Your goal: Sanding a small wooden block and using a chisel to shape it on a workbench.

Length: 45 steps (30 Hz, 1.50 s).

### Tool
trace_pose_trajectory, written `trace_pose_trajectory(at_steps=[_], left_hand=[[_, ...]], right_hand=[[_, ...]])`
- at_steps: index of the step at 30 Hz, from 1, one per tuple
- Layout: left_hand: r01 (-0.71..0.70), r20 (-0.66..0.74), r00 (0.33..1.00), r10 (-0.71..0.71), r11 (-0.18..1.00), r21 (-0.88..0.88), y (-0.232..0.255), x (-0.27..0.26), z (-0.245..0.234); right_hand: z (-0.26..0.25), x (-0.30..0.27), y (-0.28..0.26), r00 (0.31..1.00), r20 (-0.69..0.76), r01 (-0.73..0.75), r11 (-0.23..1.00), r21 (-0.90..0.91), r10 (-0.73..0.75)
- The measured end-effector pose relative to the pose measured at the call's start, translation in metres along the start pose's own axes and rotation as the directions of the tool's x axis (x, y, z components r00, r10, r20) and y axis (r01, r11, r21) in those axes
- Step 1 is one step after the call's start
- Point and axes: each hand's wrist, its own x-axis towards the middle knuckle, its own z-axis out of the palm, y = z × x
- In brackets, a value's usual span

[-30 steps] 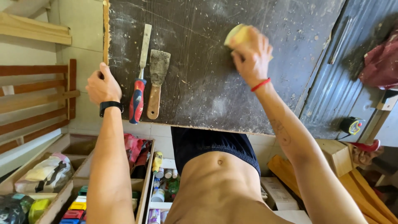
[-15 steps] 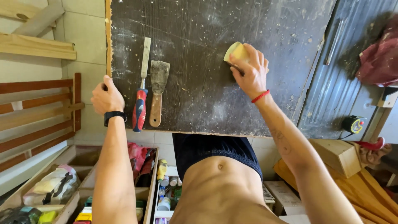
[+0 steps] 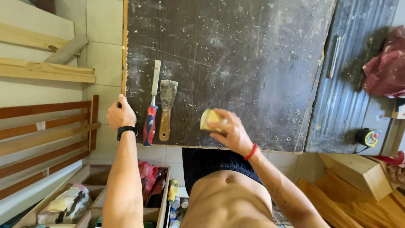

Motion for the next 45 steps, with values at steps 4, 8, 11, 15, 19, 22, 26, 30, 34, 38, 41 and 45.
trace_pose_trajectory(at_steps=[4, 8, 11, 15, 19, 22, 26, 30, 34, 38, 41, 45], left_hand=[[-0.021, -0.007, 1.000, 0.021, 1.000, 0.011, -0.004, 0.003, 0.001], [-0.045, -0.002, 0.999, 0.045, 0.999, 0.012, -0.016, 0.012, 0.012], [-0.066, 0.012, 0.998, 0.066, 0.997, 0.032, -0.024, 0.018, 0.014], [-0.086, 0.036, 0.996, 0.086, 0.996, 0.018, -0.022, 0.014, 0.007], [-0.090, 0.019, 0.996, 0.089, 0.996, 0.019, -0.025, 0.012, 0.009], [-0.093, 0.020, 0.995, 0.094, 0.996, -0.014, -0.024, 0.010, 0.007], [-0.132, 0.017, 0.991, 0.132, 0.991, 0.000, -0.022, 0.009, 0.006], [-0.164, 0.011, 0.986, 0.164, 0.986, 0.011, -0.021, 0.005, 0.004], [-0.003, 0.025, 1.000, 0.003, 1.000, 0.014, -0.003, 0.005, 0.006], [0.016, 0.011, 1.000, -0.016, 1.000, 0.008, -0.004, 0.005, 0.009], [0.018, -0.011, 1.000, -0.018, 1.000, 0.009, -0.008, 0.009, 0.011], [-0.128, 0.010, 0.992, 0.128, 0.992, 0.018, -0.027, 0.012, 0.012]], right_hand=[[0.003, -0.020, -0.016, 0.997, 0.062, 0.048, 0.997, 0.059, -0.052], [-0.005, -0.033, -0.016, 0.991, 0.091, 0.096, 0.995, 0.041, -0.099], [-0.014, -0.041, -0.010, 0.993, 0.060, 0.103, 0.994, 0.027, -0.105], [-0.031, -0.057, -0.003, 0.998, -0.033, 0.049, 0.999, -0.007, -0.050], [-0.041, -0.083, 0.012, 0.995, -0.091, -0.042, 0.999, -0.029, 0.039], [-0.046, -0.104, 0.033, 0.980, -0.153, -0.137, 0.988, -0.067, 0.125], [-0.055, -0.129, 0.068, 0.915, -0.285, -0.328, 0.938, -0.110, 0.286], [-0.071, -0.144, 0.080, 0.838, -0.358, -0.471, 0.877, -0.095, 0.411], [-0.078, -0.139, 0.081, 0.842, -0.364, -0.451, 0.890, -0.069, 0.398], [-0.072, -0.123, 0.081, 0.850, -0.369, -0.434, 0.897, -0.089, 0.375], [-0.062, -0.106, 0.075, 0.868, -0.335, -0.414, 0.907, -0.079, 0.367], [-0.044, -0.082, 0.060, 0.858, -0.243, -0.470, 0.883, -0.014, 0.453]])
